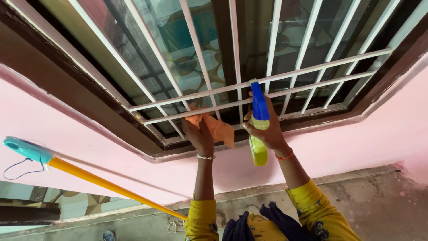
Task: The person cleans a window frame and a large mirror using a spray bottle and a cloth. They spray the surfaces and wipe them down, moving from the window to the mirror.
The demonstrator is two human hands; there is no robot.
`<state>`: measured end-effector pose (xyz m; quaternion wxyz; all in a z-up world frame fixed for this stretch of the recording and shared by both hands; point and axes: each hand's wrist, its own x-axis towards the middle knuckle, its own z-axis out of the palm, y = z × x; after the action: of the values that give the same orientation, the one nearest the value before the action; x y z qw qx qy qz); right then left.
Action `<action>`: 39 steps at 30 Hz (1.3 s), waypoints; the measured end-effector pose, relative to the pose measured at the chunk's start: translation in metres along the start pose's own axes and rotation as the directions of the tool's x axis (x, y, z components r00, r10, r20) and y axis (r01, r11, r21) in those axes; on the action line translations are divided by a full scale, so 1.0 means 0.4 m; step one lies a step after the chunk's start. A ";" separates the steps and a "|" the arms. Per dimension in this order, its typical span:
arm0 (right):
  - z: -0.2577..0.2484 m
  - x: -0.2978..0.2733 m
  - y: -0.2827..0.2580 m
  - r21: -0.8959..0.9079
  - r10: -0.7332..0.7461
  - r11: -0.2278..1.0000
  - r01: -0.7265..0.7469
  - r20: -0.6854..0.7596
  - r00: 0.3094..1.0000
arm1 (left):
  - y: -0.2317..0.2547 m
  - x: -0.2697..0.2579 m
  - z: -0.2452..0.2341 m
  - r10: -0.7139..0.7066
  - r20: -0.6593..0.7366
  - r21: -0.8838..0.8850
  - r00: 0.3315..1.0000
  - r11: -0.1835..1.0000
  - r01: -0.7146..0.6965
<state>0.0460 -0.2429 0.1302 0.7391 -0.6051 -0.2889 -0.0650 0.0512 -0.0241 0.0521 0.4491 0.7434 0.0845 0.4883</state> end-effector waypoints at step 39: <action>-0.029 -0.016 0.021 -0.010 0.021 1.000 -0.021 0.053 0.998 | -0.019 0.005 -0.019 0.001 0.076 0.043 0.997 0.999 -0.004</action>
<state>0.0485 -0.2531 0.1184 0.7289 -0.6130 -0.3019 -0.0423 0.0484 -0.0140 0.0486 0.4353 0.7710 0.0770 0.4584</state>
